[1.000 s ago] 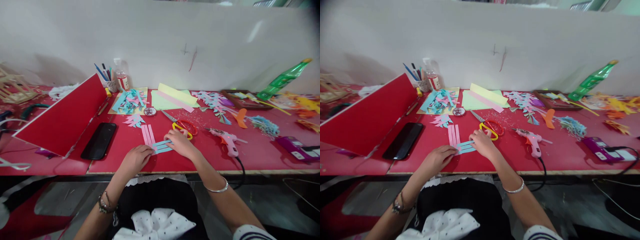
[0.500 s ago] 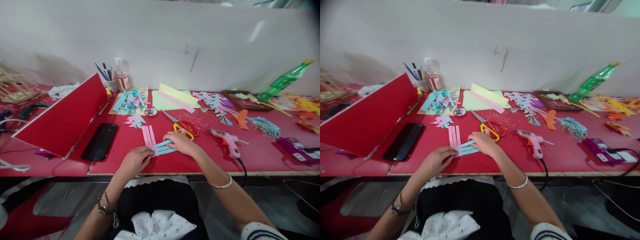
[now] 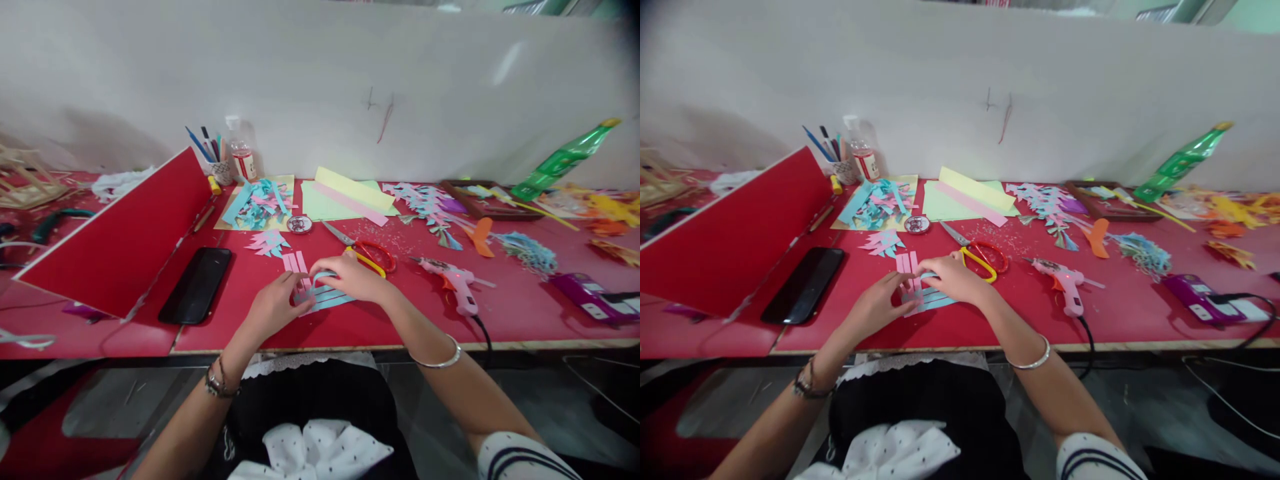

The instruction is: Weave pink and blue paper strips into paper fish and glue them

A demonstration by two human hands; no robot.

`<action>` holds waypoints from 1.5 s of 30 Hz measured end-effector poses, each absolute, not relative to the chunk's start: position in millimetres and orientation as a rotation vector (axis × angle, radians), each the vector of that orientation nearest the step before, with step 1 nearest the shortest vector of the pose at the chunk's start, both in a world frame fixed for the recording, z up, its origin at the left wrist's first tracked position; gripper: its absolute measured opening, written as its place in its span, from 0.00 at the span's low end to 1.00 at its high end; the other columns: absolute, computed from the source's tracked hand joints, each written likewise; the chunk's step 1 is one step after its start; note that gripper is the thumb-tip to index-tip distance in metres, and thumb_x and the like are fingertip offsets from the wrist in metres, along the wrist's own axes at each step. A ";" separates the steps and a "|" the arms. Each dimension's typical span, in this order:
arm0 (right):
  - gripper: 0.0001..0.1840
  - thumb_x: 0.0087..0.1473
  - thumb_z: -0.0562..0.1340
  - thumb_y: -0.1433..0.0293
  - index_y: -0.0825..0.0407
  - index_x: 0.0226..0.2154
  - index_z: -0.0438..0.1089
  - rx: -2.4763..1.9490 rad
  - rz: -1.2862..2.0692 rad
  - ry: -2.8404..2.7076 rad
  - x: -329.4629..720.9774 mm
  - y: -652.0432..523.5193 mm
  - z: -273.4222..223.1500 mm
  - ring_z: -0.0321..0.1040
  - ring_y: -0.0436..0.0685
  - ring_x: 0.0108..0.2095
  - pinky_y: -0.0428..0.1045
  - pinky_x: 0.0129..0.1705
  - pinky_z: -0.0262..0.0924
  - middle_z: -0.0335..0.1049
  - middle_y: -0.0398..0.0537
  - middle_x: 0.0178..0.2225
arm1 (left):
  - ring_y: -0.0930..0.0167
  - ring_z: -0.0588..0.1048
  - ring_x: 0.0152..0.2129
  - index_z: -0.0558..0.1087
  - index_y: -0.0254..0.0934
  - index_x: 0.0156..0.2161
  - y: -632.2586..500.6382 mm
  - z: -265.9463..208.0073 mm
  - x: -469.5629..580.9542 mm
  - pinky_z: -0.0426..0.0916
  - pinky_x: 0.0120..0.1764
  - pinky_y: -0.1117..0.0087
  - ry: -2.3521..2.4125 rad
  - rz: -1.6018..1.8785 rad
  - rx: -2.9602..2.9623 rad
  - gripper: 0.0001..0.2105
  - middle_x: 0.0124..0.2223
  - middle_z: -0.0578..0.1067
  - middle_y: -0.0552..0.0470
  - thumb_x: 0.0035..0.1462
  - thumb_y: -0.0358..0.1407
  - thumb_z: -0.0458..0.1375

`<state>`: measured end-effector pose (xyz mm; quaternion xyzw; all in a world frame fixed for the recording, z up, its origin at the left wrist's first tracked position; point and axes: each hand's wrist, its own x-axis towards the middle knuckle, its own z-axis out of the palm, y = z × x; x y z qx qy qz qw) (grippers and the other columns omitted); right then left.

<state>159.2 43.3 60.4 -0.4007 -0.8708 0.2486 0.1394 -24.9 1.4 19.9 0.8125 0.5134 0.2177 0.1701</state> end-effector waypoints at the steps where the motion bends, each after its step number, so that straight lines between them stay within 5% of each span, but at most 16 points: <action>1: 0.11 0.52 0.53 0.73 0.49 0.37 0.69 -1.136 0.729 -2.512 155.9 42.7 61.3 0.65 0.54 0.39 0.54 0.47 0.42 0.73 0.43 0.38 | 0.71 0.70 0.28 0.65 0.36 0.45 3.3 19.1 -22.0 0.61 0.27 0.74 1.485 0.579 2.321 0.18 0.36 0.71 0.50 0.51 0.45 0.53; 10: 0.13 0.52 0.54 0.66 0.52 0.39 0.68 -1.058 0.833 -2.208 194.2 29.1 82.7 0.67 0.52 0.39 0.48 0.42 0.56 0.71 0.47 0.39 | 0.72 0.69 0.24 0.68 0.35 0.27 11.7 14.5 -17.1 0.54 0.24 0.75 1.615 0.509 2.297 0.15 0.27 0.73 0.50 0.58 0.38 0.43; 16: 0.15 0.50 0.53 0.60 0.53 0.33 0.68 -1.781 0.190 -1.684 286.2 7.4 49.3 0.67 0.56 0.31 0.50 0.34 0.59 0.70 0.50 0.31 | 0.71 0.71 0.25 0.69 0.36 0.25 12.2 7.8 -25.0 0.58 0.28 0.75 1.646 0.660 2.096 0.16 0.27 0.74 0.49 0.57 0.38 0.43; 20: 0.26 0.45 0.56 0.57 0.62 0.40 0.65 -2.383 -0.342 -1.361 318.6 -3.2 5.4 0.62 0.71 0.39 0.60 0.35 0.57 0.66 0.67 0.36 | 0.69 0.73 0.26 0.69 0.35 0.26 10.9 3.9 -26.5 0.60 0.29 0.73 1.695 0.691 2.001 0.14 0.28 0.76 0.49 0.55 0.39 0.46; 30: 0.28 0.43 0.56 0.59 0.56 0.46 0.59 -2.279 -0.087 -1.119 316.0 -2.6 -5.3 0.64 0.65 0.38 0.58 0.38 0.58 0.65 0.59 0.40 | 0.70 0.73 0.23 0.68 0.35 0.22 12.2 1.7 -29.1 0.62 0.28 0.73 1.645 0.801 1.878 0.15 0.25 0.76 0.49 0.54 0.40 0.46; 45: 0.31 0.47 0.58 0.60 0.52 0.52 0.51 -1.680 0.275 -1.897 220.9 -18.0 -0.6 0.60 0.61 0.50 0.54 0.46 0.60 0.59 0.56 0.52 | 0.69 0.74 0.25 0.69 0.35 0.21 9.4 0.5 -30.4 0.63 0.31 0.72 1.633 0.843 1.807 0.19 0.25 0.76 0.49 0.56 0.40 0.43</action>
